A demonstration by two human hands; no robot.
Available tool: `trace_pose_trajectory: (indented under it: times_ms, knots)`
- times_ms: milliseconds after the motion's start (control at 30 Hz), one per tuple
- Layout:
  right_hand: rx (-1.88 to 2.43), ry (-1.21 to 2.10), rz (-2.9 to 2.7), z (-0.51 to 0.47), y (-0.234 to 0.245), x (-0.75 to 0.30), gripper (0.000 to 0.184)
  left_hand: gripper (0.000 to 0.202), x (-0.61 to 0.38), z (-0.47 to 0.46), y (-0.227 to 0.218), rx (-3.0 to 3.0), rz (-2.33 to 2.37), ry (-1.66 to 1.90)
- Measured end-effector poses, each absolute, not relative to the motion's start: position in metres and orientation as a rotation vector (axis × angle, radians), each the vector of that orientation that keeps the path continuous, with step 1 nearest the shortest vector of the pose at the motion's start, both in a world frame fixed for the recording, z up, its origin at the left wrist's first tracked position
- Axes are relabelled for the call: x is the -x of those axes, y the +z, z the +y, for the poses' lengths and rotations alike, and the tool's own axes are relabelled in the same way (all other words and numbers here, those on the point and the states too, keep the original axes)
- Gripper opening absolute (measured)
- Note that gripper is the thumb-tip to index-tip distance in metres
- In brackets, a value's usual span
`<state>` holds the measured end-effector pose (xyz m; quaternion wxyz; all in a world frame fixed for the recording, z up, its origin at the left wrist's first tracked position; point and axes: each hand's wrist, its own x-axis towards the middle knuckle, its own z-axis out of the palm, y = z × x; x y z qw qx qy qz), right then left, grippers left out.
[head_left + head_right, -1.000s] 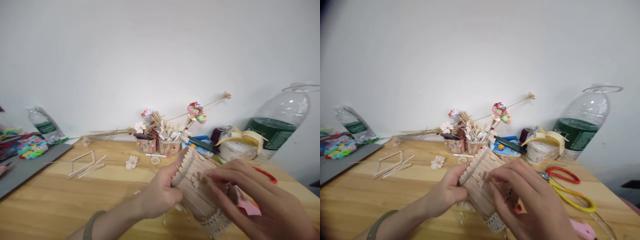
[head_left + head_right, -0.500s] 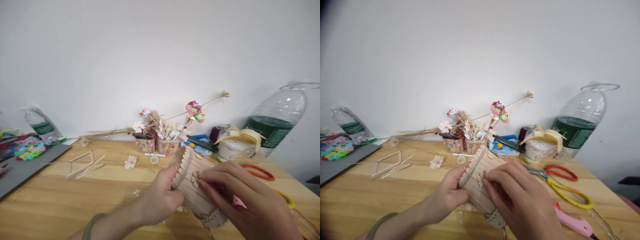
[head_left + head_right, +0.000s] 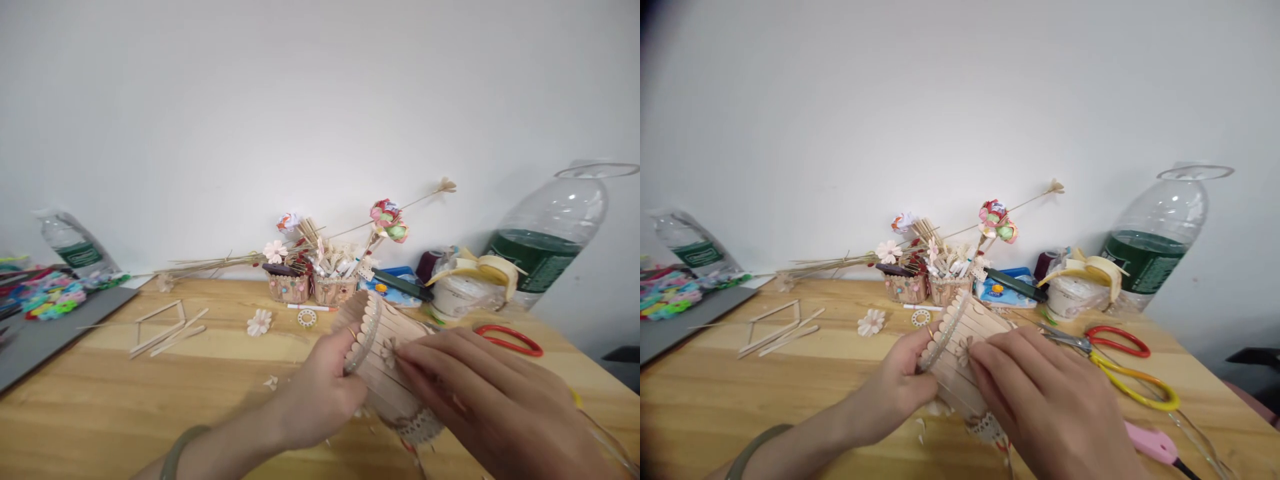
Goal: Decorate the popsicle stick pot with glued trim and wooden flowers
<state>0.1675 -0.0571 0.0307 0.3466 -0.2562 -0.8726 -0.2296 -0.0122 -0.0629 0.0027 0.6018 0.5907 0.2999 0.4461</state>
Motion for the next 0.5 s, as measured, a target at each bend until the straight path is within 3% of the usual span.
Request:
trace_pose_trajectory:
  times_ms: [333,500]
  knots:
    - [0.521,-0.99,-2.383,-0.057,0.048,-0.155,0.041,0.064,0.013,-0.057,0.003,-1.332,0.753,1.015]
    - [0.483,-0.978,-2.357,-0.05,0.041,-0.163,0.03,0.061,0.012,-0.053,0.001,-1.303,0.711,1.045]
